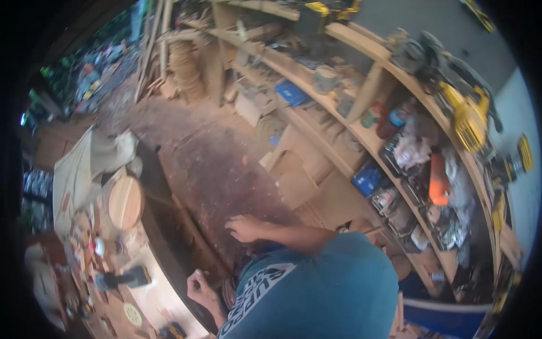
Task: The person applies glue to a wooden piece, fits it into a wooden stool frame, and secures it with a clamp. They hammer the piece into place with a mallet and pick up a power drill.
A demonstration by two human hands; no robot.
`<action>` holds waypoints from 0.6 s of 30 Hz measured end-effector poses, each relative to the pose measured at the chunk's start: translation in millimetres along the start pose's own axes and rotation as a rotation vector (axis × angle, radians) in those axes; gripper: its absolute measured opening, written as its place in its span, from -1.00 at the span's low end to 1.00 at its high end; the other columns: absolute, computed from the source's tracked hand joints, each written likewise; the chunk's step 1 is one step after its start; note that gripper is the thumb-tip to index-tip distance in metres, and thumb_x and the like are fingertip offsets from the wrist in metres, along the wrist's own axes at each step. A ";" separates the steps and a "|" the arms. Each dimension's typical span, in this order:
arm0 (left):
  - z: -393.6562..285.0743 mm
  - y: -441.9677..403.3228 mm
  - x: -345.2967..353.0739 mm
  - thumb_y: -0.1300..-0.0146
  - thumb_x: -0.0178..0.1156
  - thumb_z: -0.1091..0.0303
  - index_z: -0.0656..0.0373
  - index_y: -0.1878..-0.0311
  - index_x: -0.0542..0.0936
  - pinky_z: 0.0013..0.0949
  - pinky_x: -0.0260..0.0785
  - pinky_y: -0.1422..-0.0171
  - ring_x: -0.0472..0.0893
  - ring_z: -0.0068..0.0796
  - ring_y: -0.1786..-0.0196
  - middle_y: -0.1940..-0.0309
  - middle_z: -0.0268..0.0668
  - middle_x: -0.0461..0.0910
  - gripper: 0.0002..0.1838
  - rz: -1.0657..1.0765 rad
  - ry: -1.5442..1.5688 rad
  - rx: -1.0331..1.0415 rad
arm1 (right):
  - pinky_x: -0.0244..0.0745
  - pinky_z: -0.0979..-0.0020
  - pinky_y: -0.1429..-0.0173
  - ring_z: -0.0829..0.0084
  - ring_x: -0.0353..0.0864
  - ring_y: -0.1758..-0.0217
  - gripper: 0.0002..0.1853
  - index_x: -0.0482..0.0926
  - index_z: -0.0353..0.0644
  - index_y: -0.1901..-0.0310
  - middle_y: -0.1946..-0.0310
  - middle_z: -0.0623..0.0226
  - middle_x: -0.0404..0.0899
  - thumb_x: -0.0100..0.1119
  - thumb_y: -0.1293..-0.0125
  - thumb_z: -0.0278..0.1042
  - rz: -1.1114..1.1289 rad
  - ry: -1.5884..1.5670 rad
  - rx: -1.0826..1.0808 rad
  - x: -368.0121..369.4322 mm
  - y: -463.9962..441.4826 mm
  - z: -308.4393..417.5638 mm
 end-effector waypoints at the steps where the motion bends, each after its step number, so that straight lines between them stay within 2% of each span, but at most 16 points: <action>1: 1.1 -17.4 5.4 -0.42 0.23 0.24 0.30 0.38 0.58 -0.46 0.37 0.24 0.51 -0.57 0.41 0.52 -0.31 0.61 -0.68 0.106 0.040 0.009 | 0.45 0.02 -0.23 -0.05 0.54 -0.16 -0.63 0.57 -0.17 -0.10 -0.03 0.03 0.58 0.11 -0.30 -0.25 0.010 0.002 0.085 -8.3 7.8 1.1; 2: 2.3 -27.7 13.6 -0.43 0.23 0.23 0.29 0.39 0.58 -0.47 0.35 0.25 0.50 -0.59 0.41 0.53 -0.32 0.60 -0.67 0.177 0.037 0.011 | 0.44 0.02 -0.25 -0.06 0.53 -0.17 -0.62 0.57 -0.17 -0.11 -0.04 0.03 0.58 0.12 -0.30 -0.24 0.031 0.008 0.171 -16.8 25.3 -0.2; 4: 2.2 -47.9 22.9 -0.44 0.22 0.20 0.28 0.41 0.57 -0.49 0.31 0.27 0.48 -0.62 0.41 0.55 -0.33 0.59 -0.64 0.301 0.023 0.010 | 0.42 0.03 -0.28 -0.06 0.52 -0.20 -0.59 0.55 -0.15 -0.16 -0.10 0.03 0.57 0.12 -0.30 -0.23 -0.073 0.042 0.276 -0.7 67.0 -29.7; 6: 1.2 -70.3 31.9 -0.45 0.20 0.20 0.27 0.40 0.58 -0.50 0.31 0.25 0.47 -0.64 0.41 0.55 -0.34 0.59 -0.65 0.361 0.023 0.011 | 0.46 0.04 -0.23 -0.04 0.57 -0.14 -0.62 0.61 -0.17 -0.08 -0.03 0.03 0.61 0.15 -0.24 -0.27 -0.102 0.046 0.454 -4.2 103.2 -32.0; 7: 2.3 -49.0 49.9 -0.45 0.19 0.20 0.27 0.40 0.58 -0.51 0.31 0.24 0.47 -0.64 0.40 0.54 -0.35 0.59 -0.65 0.383 0.039 -0.026 | 0.47 0.05 -0.22 -0.02 0.58 -0.13 -0.62 0.61 -0.17 -0.08 -0.01 0.04 0.63 0.16 -0.24 -0.27 -0.090 0.067 0.518 -16.9 148.1 -44.5; 9: -6.7 -71.7 54.5 -0.45 0.19 0.23 0.27 0.37 0.59 -0.50 0.33 0.21 0.48 -0.63 0.37 0.48 -0.36 0.61 -0.68 0.388 0.061 0.043 | 0.49 0.06 -0.19 0.01 0.60 -0.11 -0.61 0.61 -0.18 -0.08 0.03 0.07 0.65 0.18 -0.22 -0.27 -0.130 0.048 0.630 -5.1 168.0 -48.1; 12: 13.7 -90.8 58.1 -0.44 0.22 0.22 0.27 0.37 0.59 -0.52 0.32 0.22 0.45 -0.66 0.40 0.48 -0.35 0.61 -0.68 0.437 0.124 0.010 | 0.53 0.08 -0.14 0.01 0.66 0.00 -0.60 0.61 -0.17 -0.10 0.10 0.02 0.68 0.16 -0.23 -0.26 -0.197 -0.067 0.730 11.5 184.7 -45.1; 15: 20.8 -76.8 69.8 -0.43 0.22 0.18 0.25 0.43 0.57 -0.52 0.31 0.22 0.44 -0.67 0.42 0.52 -0.36 0.59 -0.64 0.498 0.141 0.005 | 0.55 0.09 -0.08 0.04 0.68 0.07 -0.61 0.61 -0.18 -0.08 0.17 0.03 0.69 0.18 -0.22 -0.29 -0.243 -0.027 0.726 5.9 209.5 -29.6; 18: 19.4 -80.1 66.5 -0.45 0.19 0.14 0.22 0.53 0.53 -0.49 0.33 0.22 0.46 -0.64 0.45 0.59 -0.35 0.55 -0.56 0.532 0.131 -0.046 | 0.55 0.11 -0.07 0.06 0.68 0.08 -0.63 0.62 -0.19 -0.06 0.15 0.05 0.69 0.18 -0.22 -0.30 -0.201 -0.135 0.808 17.5 205.6 -15.6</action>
Point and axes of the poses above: each hand's wrist, its own y-axis away from the middle knuckle, its own x-axis out of the palm, z = x × y, the point moved 1 cm from there along -y, towards the middle knuckle
